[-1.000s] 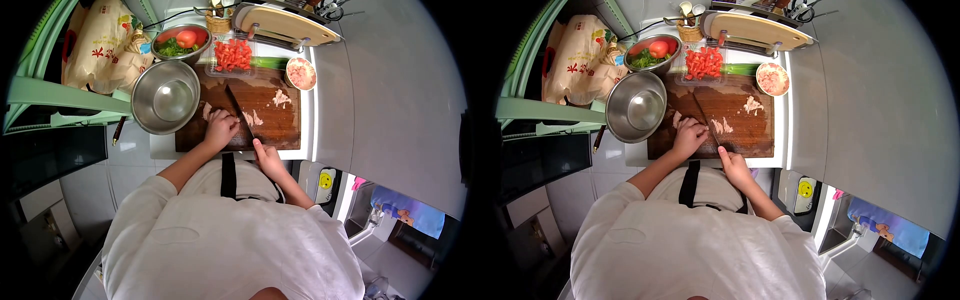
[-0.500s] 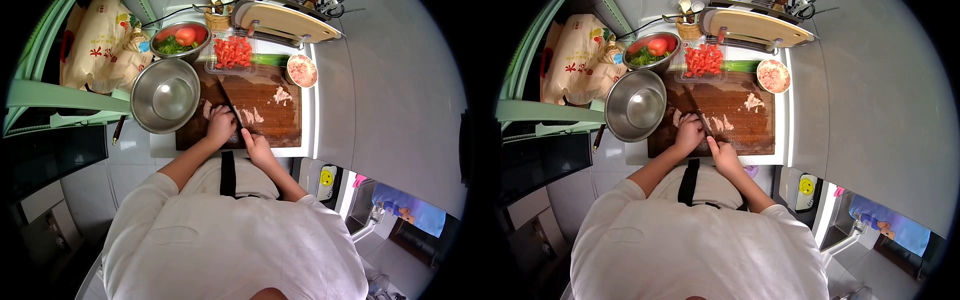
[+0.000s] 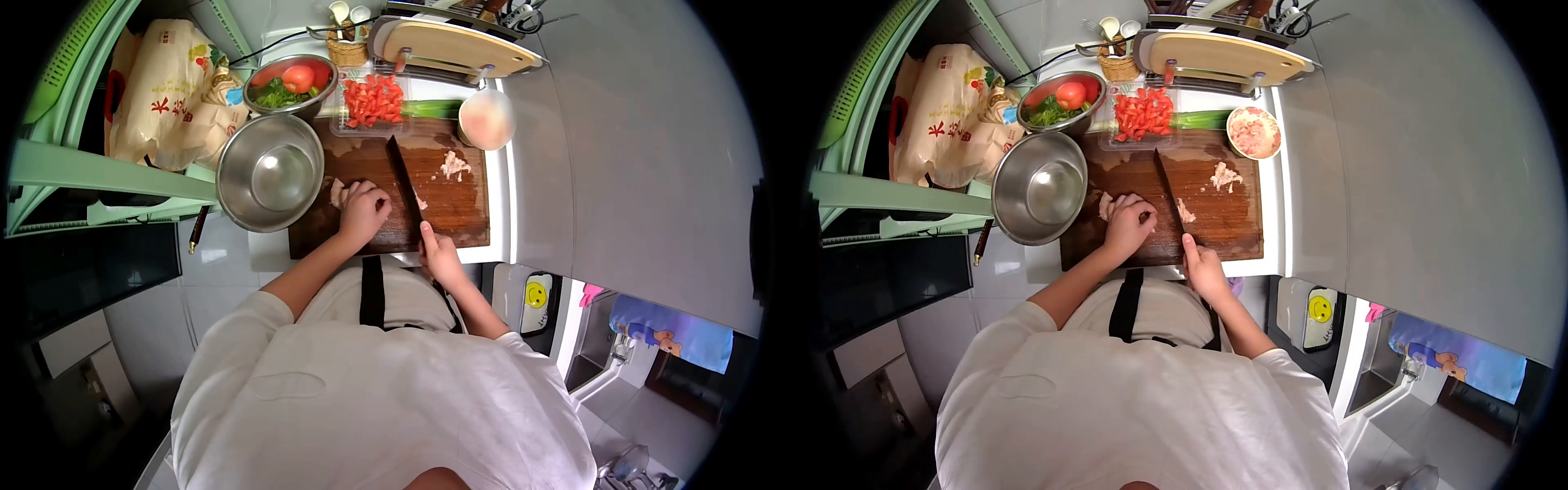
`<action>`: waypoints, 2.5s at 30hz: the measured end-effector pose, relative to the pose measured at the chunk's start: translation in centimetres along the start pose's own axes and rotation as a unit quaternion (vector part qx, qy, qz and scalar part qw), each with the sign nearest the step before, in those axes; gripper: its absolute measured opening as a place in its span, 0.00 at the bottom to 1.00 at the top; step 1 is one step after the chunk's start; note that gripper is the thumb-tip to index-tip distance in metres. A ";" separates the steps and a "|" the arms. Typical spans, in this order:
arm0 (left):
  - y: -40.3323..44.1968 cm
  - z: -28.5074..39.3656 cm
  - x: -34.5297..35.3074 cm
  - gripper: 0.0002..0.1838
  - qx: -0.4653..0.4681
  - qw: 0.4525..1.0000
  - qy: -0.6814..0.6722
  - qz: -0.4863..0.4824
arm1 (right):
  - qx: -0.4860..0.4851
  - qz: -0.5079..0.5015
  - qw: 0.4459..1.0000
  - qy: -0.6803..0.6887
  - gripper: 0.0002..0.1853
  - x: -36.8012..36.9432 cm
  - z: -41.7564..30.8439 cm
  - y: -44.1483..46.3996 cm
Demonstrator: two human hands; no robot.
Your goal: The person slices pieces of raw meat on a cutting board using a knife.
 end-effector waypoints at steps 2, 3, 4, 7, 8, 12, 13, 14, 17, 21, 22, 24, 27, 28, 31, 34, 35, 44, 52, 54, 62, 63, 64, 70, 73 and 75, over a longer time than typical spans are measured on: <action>0.4 0.5 0.4 0.04 0.018 1.000 0.018 -0.010 | 0.024 -0.012 0.999 0.032 0.34 -0.7 -0.8 -1.2; 0.6 0.5 0.5 0.04 0.014 0.999 0.021 -0.020 | 0.019 -0.015 0.999 0.029 0.34 -0.8 -1.0 -1.6; 0.6 0.5 0.6 0.05 0.010 0.999 0.024 -0.030 | 0.015 -0.018 0.999 0.027 0.34 -1.0 -1.1 -1.8; 0.4 -0.7 0.4 0.06 -0.006 1.000 -0.021 -0.021 | 0.009 -0.031 0.999 0.029 0.33 -0.7 -1.4 -2.3; 0.1 -1.5 0.1 0.06 -0.013 0.999 -0.044 -0.011 | 0.010 -0.034 0.999 0.016 0.33 -0.5 -1.4 -2.3; -1.6 -0.8 -2.6 0.07 0.080 0.996 0.037 -0.016 | -0.033 -0.039 0.997 -0.056 0.35 0.4 -0.8 -1.6; -2.0 -0.8 -2.7 0.07 0.111 0.993 0.044 -0.020 | -0.053 -0.039 0.995 -0.079 0.35 0.6 -0.6 -1.3; -2.3 -0.7 -2.8 0.08 0.104 0.993 0.047 -0.037 | -0.051 -0.038 0.994 -0.090 0.35 0.7 -0.4 -1.1; -3.1 -0.6 -2.5 0.08 0.092 0.992 0.051 -0.074 | -0.042 -0.033 0.991 -0.121 0.36 1.0 -0.6 -1.1; -3.2 -0.9 -2.0 0.09 0.110 0.990 0.049 -0.074 | -0.071 -0.018 0.984 -0.165 0.37 1.4 -0.2 -0.2; -3.4 -0.9 -1.9 0.09 0.109 0.990 0.047 -0.071 | -0.085 -0.013 0.980 -0.177 0.37 1.7 -0.1 0.1; -3.3 -0.8 -1.7 0.09 0.112 0.990 0.041 -0.069 | -0.115 0.017 0.977 -0.178 0.37 2.5 0.0 1.1; -3.3 -0.9 -2.1 0.09 0.118 0.990 0.038 -0.074 | -0.034 0.028 0.994 -0.103 0.37 2.7 -0.1 1.5; -3.3 -1.0 -2.1 0.09 0.121 0.989 0.038 -0.077 | 0.015 0.026 0.997 -0.066 0.37 2.5 -0.1 1.5; -3.8 -1.4 -2.0 0.07 0.136 0.987 0.046 -0.076 | -0.020 0.052 0.995 -0.084 0.37 1.3 0.5 1.2; -3.9 -1.5 -2.2 0.06 0.142 0.986 0.040 -0.079 | -0.054 0.075 0.994 -0.055 0.33 0.4 -0.1 1.1; -4.0 -1.5 -2.3 0.06 0.140 0.986 0.035 -0.081 | -0.015 0.055 0.998 -0.035 0.32 0.0 -0.4 0.7; -3.5 -1.4 -1.8 0.07 0.112 0.994 0.004 -0.010 | -0.063 -0.026 0.992 -0.108 0.36 0.7 0.3 -1.9; -3.6 -0.8 -1.6 0.07 0.123 0.992 0.028 -0.024 | -0.046 -0.021 0.991 -0.127 0.36 1.4 1.1 -2.0; -3.6 -0.9 -1.3 0.07 0.123 0.992 0.029 -0.024 | -0.054 -0.015 0.989 -0.133 0.36 1.6 1.3 -1.9; -3.7 -0.9 -1.6 0.06 0.133 0.990 0.030 -0.029 | -0.079 -0.028 0.989 -0.125 0.36 2.4 1.1 0.0; -3.8 -0.9 -1.7 0.07 0.128 0.991 0.030 -0.033 | -0.096 -0.024 0.986 -0.135 0.36 2.3 1.0 0.0; -3.9 -0.8 -1.7 0.07 0.124 0.991 0.030 -0.034 | -0.082 -0.028 0.988 -0.129 0.36 2.1 1.1 -0.3; -4.1 -0.7 -1.5 0.08 0.122 0.992 0.011 -0.031 | -0.054 0.009 0.995 -0.088 0.37 3.1 0.5 0.2; -4.0 -0.9 -1.5 0.08 0.118 0.993 0.013 -0.018 | -0.033 0.030 0.996 -0.081 0.38 2.8 0.7 0.1; -4.1 -0.8 -1.2 0.08 0.111 0.994 0.007 -0.007 | -0.011 0.025 0.998 -0.065 0.37 1.7 -0.1 -0.9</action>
Point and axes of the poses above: each hand's wrist, its own y-axis towards the middle knuckle, its own x-axis out of the palm, z = x × y, the point moved 1 cm from there along y, towards the middle knuckle, and after that the axes turned 2 degrees about x, right-handed, at the moved point
